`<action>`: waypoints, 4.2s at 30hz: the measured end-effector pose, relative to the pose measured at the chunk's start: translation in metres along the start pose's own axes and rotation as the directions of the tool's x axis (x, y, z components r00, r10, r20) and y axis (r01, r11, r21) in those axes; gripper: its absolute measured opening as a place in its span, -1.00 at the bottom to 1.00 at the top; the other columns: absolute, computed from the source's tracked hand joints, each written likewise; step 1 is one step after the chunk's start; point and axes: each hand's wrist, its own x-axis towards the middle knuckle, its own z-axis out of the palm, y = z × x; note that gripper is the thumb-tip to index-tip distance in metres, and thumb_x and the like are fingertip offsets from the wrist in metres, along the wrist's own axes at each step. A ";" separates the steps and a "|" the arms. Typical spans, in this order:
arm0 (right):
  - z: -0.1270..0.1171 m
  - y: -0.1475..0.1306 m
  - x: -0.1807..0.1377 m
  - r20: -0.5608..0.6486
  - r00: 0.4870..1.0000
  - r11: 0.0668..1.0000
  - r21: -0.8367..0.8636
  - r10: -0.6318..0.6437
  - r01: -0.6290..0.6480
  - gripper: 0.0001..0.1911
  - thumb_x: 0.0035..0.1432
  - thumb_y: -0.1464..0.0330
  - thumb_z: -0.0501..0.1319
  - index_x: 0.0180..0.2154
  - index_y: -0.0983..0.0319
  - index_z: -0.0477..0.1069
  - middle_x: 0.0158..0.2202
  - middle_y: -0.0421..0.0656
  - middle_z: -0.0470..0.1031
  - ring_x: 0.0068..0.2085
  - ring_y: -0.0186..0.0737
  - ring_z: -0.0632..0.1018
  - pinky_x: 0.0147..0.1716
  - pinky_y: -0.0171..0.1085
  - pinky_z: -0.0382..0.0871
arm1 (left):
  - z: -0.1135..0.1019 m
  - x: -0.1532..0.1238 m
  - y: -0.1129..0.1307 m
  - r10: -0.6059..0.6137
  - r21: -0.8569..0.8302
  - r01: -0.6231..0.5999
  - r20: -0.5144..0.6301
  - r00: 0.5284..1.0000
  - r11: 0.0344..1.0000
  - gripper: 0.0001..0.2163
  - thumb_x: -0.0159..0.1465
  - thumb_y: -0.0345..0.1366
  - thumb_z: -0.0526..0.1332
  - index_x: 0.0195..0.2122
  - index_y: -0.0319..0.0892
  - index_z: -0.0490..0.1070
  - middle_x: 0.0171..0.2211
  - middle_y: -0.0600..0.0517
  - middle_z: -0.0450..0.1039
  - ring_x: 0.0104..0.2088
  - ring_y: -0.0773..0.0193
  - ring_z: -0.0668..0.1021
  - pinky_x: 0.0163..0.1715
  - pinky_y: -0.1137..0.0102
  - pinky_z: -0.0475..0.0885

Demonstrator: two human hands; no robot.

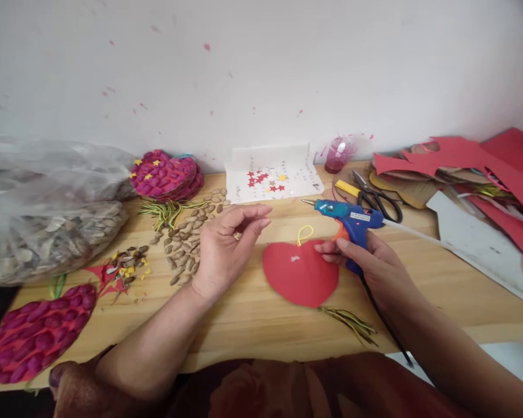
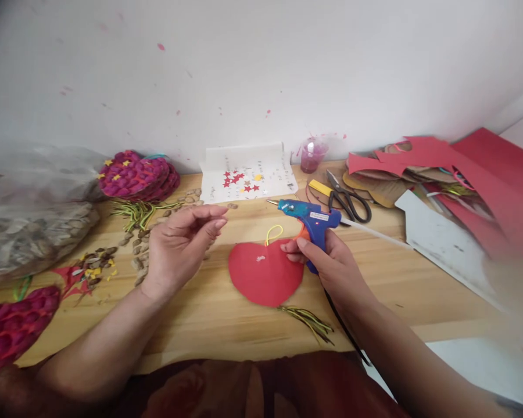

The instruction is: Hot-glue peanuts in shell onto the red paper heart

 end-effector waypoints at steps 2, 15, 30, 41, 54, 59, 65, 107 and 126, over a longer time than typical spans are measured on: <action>0.000 0.000 -0.001 0.017 1.000 1.000 0.003 -0.019 0.019 -0.77 0.20 0.22 0.40 -0.19 0.19 0.49 -0.23 -0.09 0.68 -0.14 -0.13 0.67 -0.11 -0.23 0.57 | -0.001 -0.001 0.002 0.104 0.140 -0.114 0.076 0.992 0.984 -0.90 0.33 -0.28 0.32 -0.17 -0.12 0.61 -0.31 0.03 0.62 -0.34 0.29 0.56 -0.24 0.32 0.47; 0.003 -0.001 -0.002 0.042 0.997 0.997 -0.041 -0.066 0.067 -0.72 0.16 0.18 0.43 -0.20 0.17 0.46 -0.29 -0.16 0.66 -0.21 -0.22 0.65 -0.16 -0.27 0.54 | 0.027 -0.019 0.002 0.000 0.408 -0.211 0.460 0.888 0.888 -0.99 0.27 -0.29 0.37 -0.29 -0.06 0.58 -0.28 0.06 0.56 -0.14 0.12 0.45 -0.09 0.14 0.17; 0.002 -0.005 -0.005 0.067 0.996 0.993 -0.096 -0.062 0.068 -0.72 0.22 0.15 0.36 -0.22 0.20 0.41 -0.34 -0.15 0.63 -0.35 -0.24 0.60 -0.28 -0.26 0.50 | 0.010 -0.005 -0.003 0.037 0.283 -0.081 0.157 0.987 0.956 -0.81 0.43 -0.27 0.16 -0.12 -0.09 0.58 -0.39 0.05 0.57 -0.27 0.21 0.56 -0.09 0.20 0.37; -0.015 -0.013 -0.036 0.082 0.978 0.957 -0.238 0.191 -0.166 -0.58 0.17 -0.01 0.34 -0.38 0.15 0.28 -0.56 -0.31 0.39 -0.63 -0.36 0.38 -0.68 -0.35 0.12 | -0.012 0.012 0.000 0.175 0.293 -0.145 -0.077 0.982 0.945 -0.83 0.35 -0.36 0.24 -0.07 -0.09 0.57 -0.09 0.00 0.56 -0.10 0.25 0.59 -0.09 0.34 0.55; -0.019 -0.014 -0.049 0.063 0.966 0.880 -0.430 0.252 -0.202 -0.52 0.17 -0.07 0.31 -0.43 0.16 0.27 -0.60 -0.28 0.39 -0.63 -0.33 0.39 -0.64 -0.32 0.10 | -0.022 0.013 0.009 0.066 0.271 -0.041 -0.084 0.994 0.962 -0.83 0.37 -0.22 0.25 -0.10 -0.10 0.60 -0.41 0.09 0.59 -0.43 0.35 0.58 -0.35 0.47 0.48; -0.018 -0.013 -0.050 0.032 0.975 0.869 -0.461 0.222 -0.182 -0.51 0.16 -0.11 0.28 -0.46 0.14 0.28 -0.67 -0.28 0.34 -0.65 -0.32 0.35 -0.64 -0.29 0.08 | -0.037 0.020 0.009 0.070 0.374 0.007 -0.192 0.979 0.927 -0.83 0.37 -0.19 0.25 -0.24 -0.11 0.61 -0.56 0.14 0.50 -0.53 0.36 0.50 -0.44 0.46 0.41; -0.016 -0.012 -0.051 -0.021 0.980 0.878 -0.440 0.198 -0.187 -0.53 0.13 -0.10 0.30 -0.43 0.13 0.30 -0.63 -0.25 0.39 -0.69 -0.38 0.23 -0.66 -0.28 0.03 | -0.057 0.028 -0.013 0.227 0.556 -0.117 -0.132 0.965 0.823 -0.85 0.35 -0.26 0.25 -0.15 -0.06 0.62 -0.08 0.00 0.59 -0.02 0.15 0.57 0.06 0.23 0.43; -0.018 -0.005 -0.036 0.138 0.988 0.953 -0.302 0.071 -0.026 -0.63 0.23 -0.01 0.30 -0.29 0.15 0.37 -0.42 -0.16 0.59 -0.42 -0.21 0.53 -0.34 -0.22 0.46 | 0.027 -0.012 -0.009 -0.083 0.191 -0.001 0.431 0.898 0.982 -0.84 0.30 -0.51 0.24 -0.23 -0.17 0.60 -0.25 -0.01 0.51 -0.20 0.25 0.54 -0.14 0.34 0.44; -0.016 -0.006 -0.039 0.088 0.995 0.969 -0.248 0.040 -0.017 -0.65 0.21 0.02 0.31 -0.33 0.14 0.34 -0.49 -0.20 0.56 -0.46 -0.22 0.53 -0.38 -0.25 0.46 | 0.031 -0.016 -0.010 -0.048 0.197 -0.045 0.444 0.895 0.979 -0.86 0.23 -0.54 0.30 -0.33 -0.16 0.58 -0.29 0.04 0.48 -0.34 0.35 0.52 -0.32 0.43 0.41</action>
